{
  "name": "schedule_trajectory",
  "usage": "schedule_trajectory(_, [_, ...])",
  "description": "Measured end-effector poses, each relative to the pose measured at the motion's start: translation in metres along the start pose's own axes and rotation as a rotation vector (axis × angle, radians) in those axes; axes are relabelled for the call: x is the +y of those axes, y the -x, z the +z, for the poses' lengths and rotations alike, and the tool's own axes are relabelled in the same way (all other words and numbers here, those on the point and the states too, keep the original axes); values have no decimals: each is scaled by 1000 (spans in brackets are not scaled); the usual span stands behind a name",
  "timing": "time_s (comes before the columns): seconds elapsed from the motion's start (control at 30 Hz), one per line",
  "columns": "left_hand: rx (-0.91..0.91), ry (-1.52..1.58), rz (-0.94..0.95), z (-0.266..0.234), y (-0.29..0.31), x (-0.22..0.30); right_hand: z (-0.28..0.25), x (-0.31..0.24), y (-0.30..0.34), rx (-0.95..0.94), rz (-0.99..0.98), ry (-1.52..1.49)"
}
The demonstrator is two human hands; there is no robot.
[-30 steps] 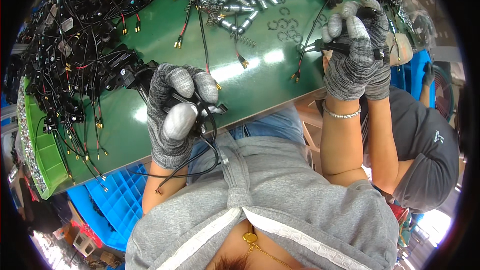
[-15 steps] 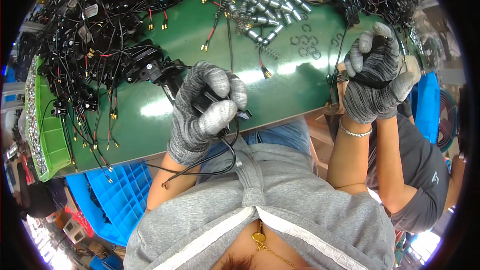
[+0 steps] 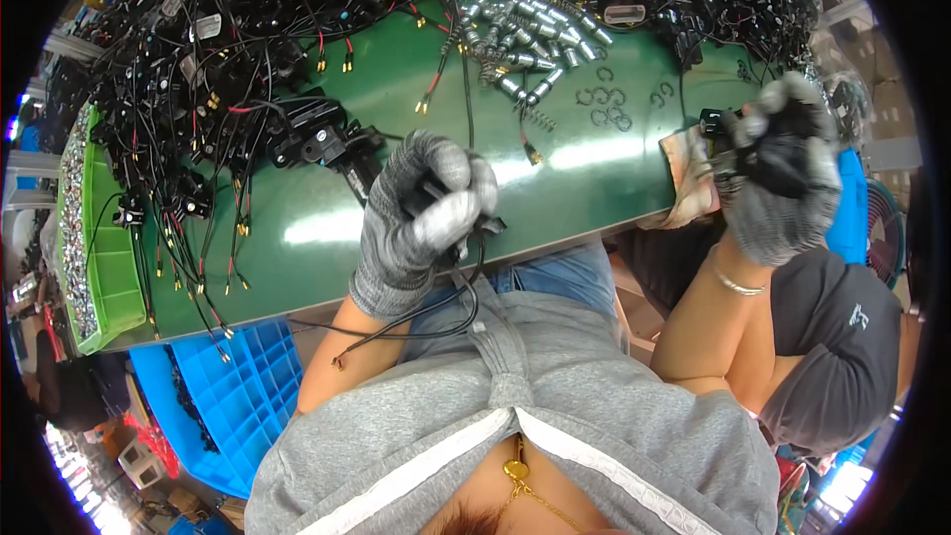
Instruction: The recorder is seen assembling black plastic connectors onto wire harness components at a factory manual workstation.
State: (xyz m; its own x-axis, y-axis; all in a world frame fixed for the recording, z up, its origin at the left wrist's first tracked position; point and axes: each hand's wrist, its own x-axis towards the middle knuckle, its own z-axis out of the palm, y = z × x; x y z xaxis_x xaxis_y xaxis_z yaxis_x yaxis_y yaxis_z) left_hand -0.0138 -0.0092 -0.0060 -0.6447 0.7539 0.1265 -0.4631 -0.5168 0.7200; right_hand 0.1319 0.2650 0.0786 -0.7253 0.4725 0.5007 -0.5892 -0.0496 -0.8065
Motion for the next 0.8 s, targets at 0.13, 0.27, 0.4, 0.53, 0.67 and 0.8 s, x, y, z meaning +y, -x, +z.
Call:
schedule_trajectory(0.13, [53, -140, 53, 4, 3, 3, -2, -39, -8, -159, -225, -64])
schedule_trajectory(0.27, [39, -52, 109, 5, 2, -1, 25, -50, -21, -389, -183, -403])
schedule_trajectory(0.4, [5, -132, 125, 0, 2, -5, 81, -10, -38, -607, 16, -758])
schedule_trajectory(0.53, [1, -164, 88, 3, 4, -2, 127, 27, -49, -722, 168, -1028])
schedule_trajectory(0.67, [35, -126, 96, 12, 10, 4, 149, 52, -48, -780, 274, -1149])
schedule_trajectory(0.8, [153, -478, 222, 14, 10, 5, 159, 71, -43, -792, 346, -1225])
